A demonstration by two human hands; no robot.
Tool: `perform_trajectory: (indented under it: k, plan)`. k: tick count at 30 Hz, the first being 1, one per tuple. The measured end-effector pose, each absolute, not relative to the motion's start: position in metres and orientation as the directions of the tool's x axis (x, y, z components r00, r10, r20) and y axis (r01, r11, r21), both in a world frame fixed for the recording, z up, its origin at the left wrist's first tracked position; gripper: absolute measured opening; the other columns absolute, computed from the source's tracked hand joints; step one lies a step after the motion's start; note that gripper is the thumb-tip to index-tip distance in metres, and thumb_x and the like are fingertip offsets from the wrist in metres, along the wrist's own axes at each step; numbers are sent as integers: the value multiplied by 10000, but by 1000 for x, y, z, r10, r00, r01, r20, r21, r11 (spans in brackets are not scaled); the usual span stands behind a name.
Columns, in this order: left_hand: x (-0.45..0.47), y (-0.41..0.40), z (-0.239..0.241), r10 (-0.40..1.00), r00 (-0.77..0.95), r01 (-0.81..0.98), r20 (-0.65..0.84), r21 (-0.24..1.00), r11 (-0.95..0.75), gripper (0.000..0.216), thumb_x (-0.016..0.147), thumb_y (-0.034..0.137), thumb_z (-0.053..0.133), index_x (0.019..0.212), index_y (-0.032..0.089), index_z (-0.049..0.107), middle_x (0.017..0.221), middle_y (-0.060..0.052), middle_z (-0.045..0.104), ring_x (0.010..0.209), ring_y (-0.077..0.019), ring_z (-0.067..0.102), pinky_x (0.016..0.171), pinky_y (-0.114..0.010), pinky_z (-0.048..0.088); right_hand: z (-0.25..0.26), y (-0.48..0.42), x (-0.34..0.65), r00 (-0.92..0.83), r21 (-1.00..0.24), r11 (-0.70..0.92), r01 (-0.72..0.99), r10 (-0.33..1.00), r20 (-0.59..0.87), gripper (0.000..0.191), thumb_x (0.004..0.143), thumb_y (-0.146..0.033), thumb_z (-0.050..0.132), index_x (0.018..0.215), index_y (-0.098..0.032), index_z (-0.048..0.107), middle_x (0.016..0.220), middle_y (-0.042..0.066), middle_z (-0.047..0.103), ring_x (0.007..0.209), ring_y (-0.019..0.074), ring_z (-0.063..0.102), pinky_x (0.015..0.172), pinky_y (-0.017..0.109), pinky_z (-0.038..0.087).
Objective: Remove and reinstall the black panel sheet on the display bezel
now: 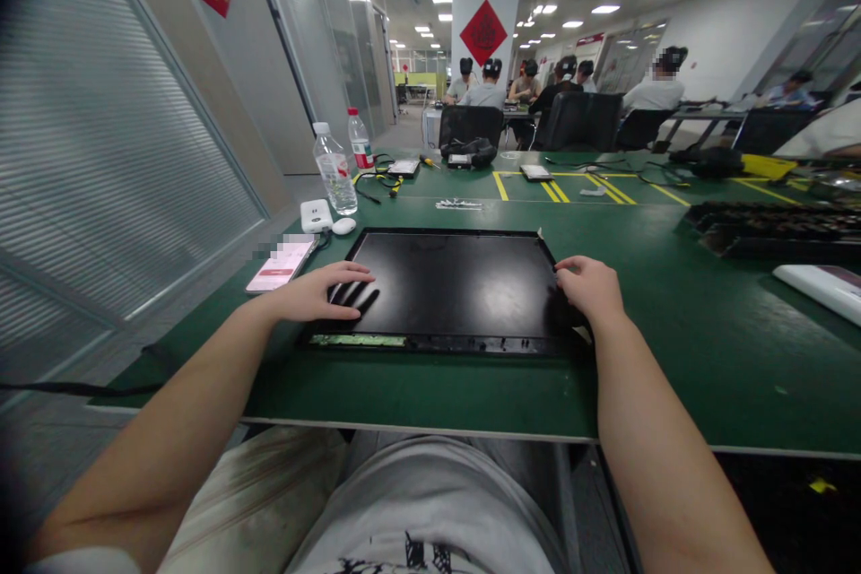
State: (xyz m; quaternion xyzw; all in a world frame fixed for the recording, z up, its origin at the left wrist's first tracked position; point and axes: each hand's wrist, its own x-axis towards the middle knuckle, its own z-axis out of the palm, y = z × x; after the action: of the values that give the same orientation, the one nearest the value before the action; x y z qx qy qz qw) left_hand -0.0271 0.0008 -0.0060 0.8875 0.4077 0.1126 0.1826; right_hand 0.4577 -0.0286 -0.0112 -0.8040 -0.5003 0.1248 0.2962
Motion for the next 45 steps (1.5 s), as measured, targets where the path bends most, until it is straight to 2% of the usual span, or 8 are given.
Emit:
perform_trajectory:
  k: [7, 15, 21, 35, 41, 45]
  plan:
    - [-26, -6, 3, 721, 692, 656, 36, 385, -649, 710, 827, 593, 763, 1439, 249, 658, 1532, -128, 569, 1391, -330, 564, 1184, -416, 422, -8, -32, 454, 474, -603, -327, 727, 875, 97, 286, 805, -206, 606, 1013, -194, 802, 816, 48, 783, 498, 144, 595, 594, 292, 530]
    - [-27, -8, 8, 682, 731, 625, -9, 409, -665, 706, 792, 525, 818, 1430, 266, 664, 1534, -104, 581, 1387, -316, 574, 1181, -391, 410, -5, -33, 452, 482, -612, -339, 714, 873, 79, 294, 812, -210, 601, 1026, -192, 801, 818, 48, 783, 496, 143, 597, 585, 290, 530]
    - [-25, -10, 9, 703, 711, 628, 3, 448, -637, 749, 735, 469, 852, 1443, 313, 665, 1569, -90, 554, 1422, -342, 544, 1206, -440, 393, -8, -31, 457, 466, -603, -322, 730, 880, 95, 274, 818, -221, 607, 1014, -195, 796, 799, 43, 780, 497, 149, 604, 609, 299, 536]
    - [-24, -8, 5, 668, 742, 579, 62, 444, -684, 700, 737, 376, 843, 1414, 289, 688, 1605, -113, 508, 1444, -356, 523, 1230, -462, 375, -4, -34, 451, 471, -587, -333, 738, 877, 94, 252, 825, -203, 600, 994, -192, 788, 783, 32, 775, 471, 144, 589, 640, 309, 535]
    - [-25, -7, 4, 676, 735, 580, 56, 465, -669, 697, 733, 408, 843, 1404, 290, 695, 1607, -116, 511, 1445, -366, 521, 1233, -486, 368, -8, -32, 456, 468, -605, -311, 733, 876, 117, 249, 795, -208, 609, 972, -199, 784, 762, 32, 774, 468, 145, 590, 600, 300, 528]
    - [-25, -7, 5, 707, 706, 613, 41, 464, -639, 716, 751, 530, 826, 1410, 284, 692, 1588, -120, 530, 1440, -362, 525, 1226, -475, 379, -8, -32, 455, 477, -610, -323, 724, 873, 103, 265, 800, -206, 600, 984, -198, 790, 772, 36, 774, 465, 143, 590, 590, 297, 525]
